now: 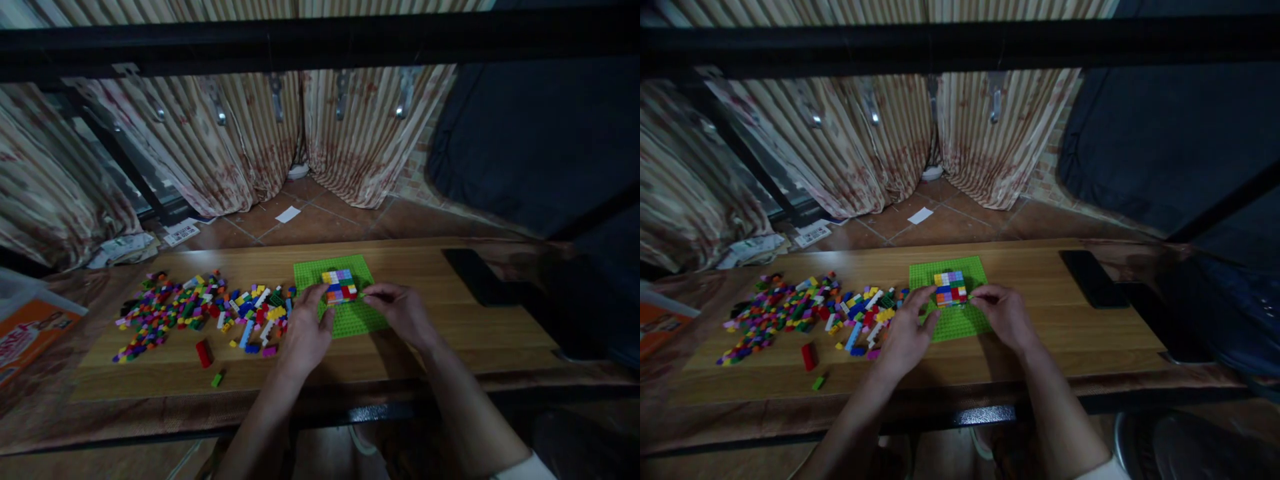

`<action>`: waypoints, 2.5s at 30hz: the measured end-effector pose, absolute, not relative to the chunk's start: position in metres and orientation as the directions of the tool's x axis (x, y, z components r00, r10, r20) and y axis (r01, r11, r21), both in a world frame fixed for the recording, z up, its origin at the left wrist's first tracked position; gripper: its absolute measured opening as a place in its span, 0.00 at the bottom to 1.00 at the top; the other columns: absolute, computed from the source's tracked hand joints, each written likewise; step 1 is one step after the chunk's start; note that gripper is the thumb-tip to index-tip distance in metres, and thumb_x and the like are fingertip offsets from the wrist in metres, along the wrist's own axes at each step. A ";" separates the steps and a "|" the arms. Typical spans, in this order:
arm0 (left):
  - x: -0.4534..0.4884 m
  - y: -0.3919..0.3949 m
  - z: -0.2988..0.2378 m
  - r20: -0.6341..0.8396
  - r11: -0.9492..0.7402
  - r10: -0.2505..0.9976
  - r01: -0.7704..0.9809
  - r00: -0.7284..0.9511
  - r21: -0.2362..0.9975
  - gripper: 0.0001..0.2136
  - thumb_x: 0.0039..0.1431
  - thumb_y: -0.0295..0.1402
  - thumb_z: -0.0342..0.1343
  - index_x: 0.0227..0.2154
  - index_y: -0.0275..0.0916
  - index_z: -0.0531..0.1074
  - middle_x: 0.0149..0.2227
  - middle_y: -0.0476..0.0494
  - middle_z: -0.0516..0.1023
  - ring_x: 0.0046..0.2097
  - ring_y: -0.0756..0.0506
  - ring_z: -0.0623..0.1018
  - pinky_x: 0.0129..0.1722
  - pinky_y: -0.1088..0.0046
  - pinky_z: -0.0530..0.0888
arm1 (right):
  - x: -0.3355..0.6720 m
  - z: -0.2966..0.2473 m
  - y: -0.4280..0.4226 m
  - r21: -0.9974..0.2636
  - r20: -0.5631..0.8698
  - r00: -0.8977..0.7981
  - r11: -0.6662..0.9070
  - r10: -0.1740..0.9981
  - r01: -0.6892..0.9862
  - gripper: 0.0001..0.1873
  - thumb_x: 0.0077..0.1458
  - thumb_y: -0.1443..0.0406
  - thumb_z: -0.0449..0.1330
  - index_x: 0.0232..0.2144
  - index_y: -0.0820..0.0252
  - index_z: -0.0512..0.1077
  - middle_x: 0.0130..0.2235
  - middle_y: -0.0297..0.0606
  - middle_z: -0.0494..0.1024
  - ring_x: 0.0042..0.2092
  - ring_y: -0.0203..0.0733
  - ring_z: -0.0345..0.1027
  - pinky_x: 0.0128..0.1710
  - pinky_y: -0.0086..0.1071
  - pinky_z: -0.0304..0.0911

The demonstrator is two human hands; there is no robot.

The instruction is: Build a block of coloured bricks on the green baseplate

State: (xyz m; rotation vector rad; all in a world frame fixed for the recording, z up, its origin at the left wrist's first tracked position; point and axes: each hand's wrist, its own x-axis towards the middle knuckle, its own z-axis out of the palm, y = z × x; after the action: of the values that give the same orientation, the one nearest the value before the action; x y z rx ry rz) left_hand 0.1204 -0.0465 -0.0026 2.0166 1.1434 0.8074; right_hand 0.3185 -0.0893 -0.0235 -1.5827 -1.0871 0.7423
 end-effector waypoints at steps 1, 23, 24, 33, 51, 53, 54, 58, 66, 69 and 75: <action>0.123 -0.046 -0.003 0.191 -0.406 0.881 0.484 0.433 0.775 0.20 0.58 0.27 0.52 0.54 0.41 0.67 0.55 0.40 0.70 0.56 0.42 0.71 0.56 0.61 0.69 | 0.317 -0.023 -0.088 -0.960 0.058 0.380 -0.052 0.923 0.274 0.11 0.44 0.58 0.66 0.29 0.57 0.79 0.32 0.36 0.81 0.35 0.42 0.74 0.39 0.37 0.67; 0.133 -0.049 -0.007 0.157 -0.409 0.876 0.530 0.456 0.743 0.21 0.58 0.25 0.51 0.54 0.41 0.67 0.56 0.40 0.69 0.58 0.41 0.70 0.60 0.59 0.66 | 0.307 -0.026 -0.067 -0.996 -0.076 0.360 -0.090 0.930 0.020 0.13 0.35 0.59 0.70 0.25 0.59 0.74 0.25 0.30 0.74 0.26 0.34 0.65 0.26 0.29 0.63; 0.133 -0.049 -0.007 0.156 -0.408 0.877 0.532 0.455 0.742 0.20 0.57 0.25 0.51 0.54 0.41 0.67 0.56 0.40 0.69 0.58 0.41 0.70 0.60 0.59 0.67 | 0.307 -0.025 -0.067 -0.994 -0.104 0.359 -0.104 0.928 -0.020 0.14 0.34 0.59 0.70 0.25 0.58 0.74 0.24 0.30 0.74 0.26 0.34 0.65 0.26 0.29 0.62; 0.134 -0.048 -0.006 0.170 -0.419 0.874 0.529 0.455 0.738 0.20 0.57 0.24 0.51 0.53 0.39 0.67 0.55 0.39 0.70 0.57 0.42 0.71 0.59 0.60 0.67 | 0.299 -0.025 -0.066 -0.973 -0.204 0.385 -0.141 0.900 -0.184 0.16 0.28 0.59 0.73 0.21 0.59 0.73 0.23 0.30 0.74 0.24 0.33 0.65 0.25 0.30 0.64; 0.077 -0.120 -0.022 0.318 -0.448 0.894 0.640 0.316 0.624 0.21 0.59 0.24 0.46 0.56 0.38 0.66 0.59 0.37 0.67 0.61 0.42 0.67 0.61 0.59 0.66 | 0.291 -0.051 -0.139 -0.565 0.276 0.268 -0.070 0.923 0.822 0.22 0.60 0.59 0.47 0.50 0.60 0.72 0.54 0.48 0.72 0.57 0.49 0.64 0.58 0.43 0.56; 0.062 -0.147 -0.024 0.276 -0.419 0.908 0.673 0.316 0.609 0.21 0.60 0.26 0.46 0.56 0.38 0.66 0.59 0.37 0.67 0.61 0.42 0.67 0.60 0.58 0.67 | 0.279 -0.054 -0.151 -0.445 0.188 0.179 -0.078 0.966 0.892 0.26 0.61 0.57 0.47 0.55 0.63 0.68 0.61 0.47 0.66 0.62 0.51 0.56 0.63 0.47 0.47; 0.055 -0.159 -0.023 0.261 -0.403 0.915 0.688 0.307 0.604 0.20 0.60 0.27 0.46 0.55 0.38 0.66 0.59 0.37 0.68 0.61 0.42 0.67 0.60 0.58 0.67 | 0.275 -0.054 -0.155 -0.400 0.142 0.143 -0.075 0.980 0.913 0.28 0.61 0.56 0.47 0.59 0.64 0.64 0.64 0.46 0.61 0.65 0.51 0.50 0.64 0.48 0.43; 0.033 -0.205 -0.007 0.219 -0.329 0.944 0.725 0.246 0.606 0.20 0.60 0.28 0.46 0.55 0.38 0.68 0.59 0.38 0.69 0.61 0.42 0.67 0.62 0.57 0.65 | 0.273 -0.045 -0.158 -0.307 -0.051 0.105 -0.115 0.993 0.945 0.34 0.63 0.52 0.42 0.64 0.65 0.54 0.68 0.43 0.50 0.69 0.48 0.39 0.65 0.47 0.37; 0.014 -0.263 -0.002 0.088 -0.203 0.978 0.781 0.188 0.590 0.24 0.55 0.30 0.49 0.56 0.35 0.68 0.60 0.37 0.67 0.62 0.40 0.65 0.63 0.59 0.62 | 0.273 -0.034 -0.164 -0.256 -0.112 0.091 -0.117 0.989 0.960 0.34 0.63 0.54 0.42 0.65 0.65 0.51 0.69 0.45 0.47 0.69 0.50 0.38 0.64 0.51 0.38; 0.017 -0.266 -0.017 0.057 -0.192 0.979 0.791 0.196 0.581 0.24 0.55 0.31 0.49 0.56 0.36 0.68 0.61 0.38 0.67 0.62 0.41 0.65 0.63 0.61 0.62 | 0.277 -0.038 -0.171 -0.249 -0.111 0.090 -0.116 0.990 0.962 0.33 0.63 0.55 0.42 0.65 0.65 0.51 0.69 0.45 0.47 0.69 0.50 0.38 0.64 0.52 0.39; 0.022 -0.258 -0.040 -0.032 -0.083 0.991 0.783 0.130 0.616 0.24 0.53 0.28 0.49 0.55 0.36 0.69 0.60 0.39 0.68 0.62 0.43 0.66 0.63 0.64 0.61 | 0.285 -0.047 -0.182 -0.209 -0.041 0.102 -0.108 0.994 0.972 0.32 0.63 0.55 0.41 0.64 0.63 0.54 0.68 0.44 0.51 0.68 0.50 0.41 0.63 0.51 0.41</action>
State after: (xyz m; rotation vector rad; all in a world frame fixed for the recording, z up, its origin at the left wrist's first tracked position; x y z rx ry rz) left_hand 0.0216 -0.2580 -0.0397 1.9200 1.7029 0.5526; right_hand 0.2852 -0.1824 -0.0469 -2.2321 -2.0067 0.2589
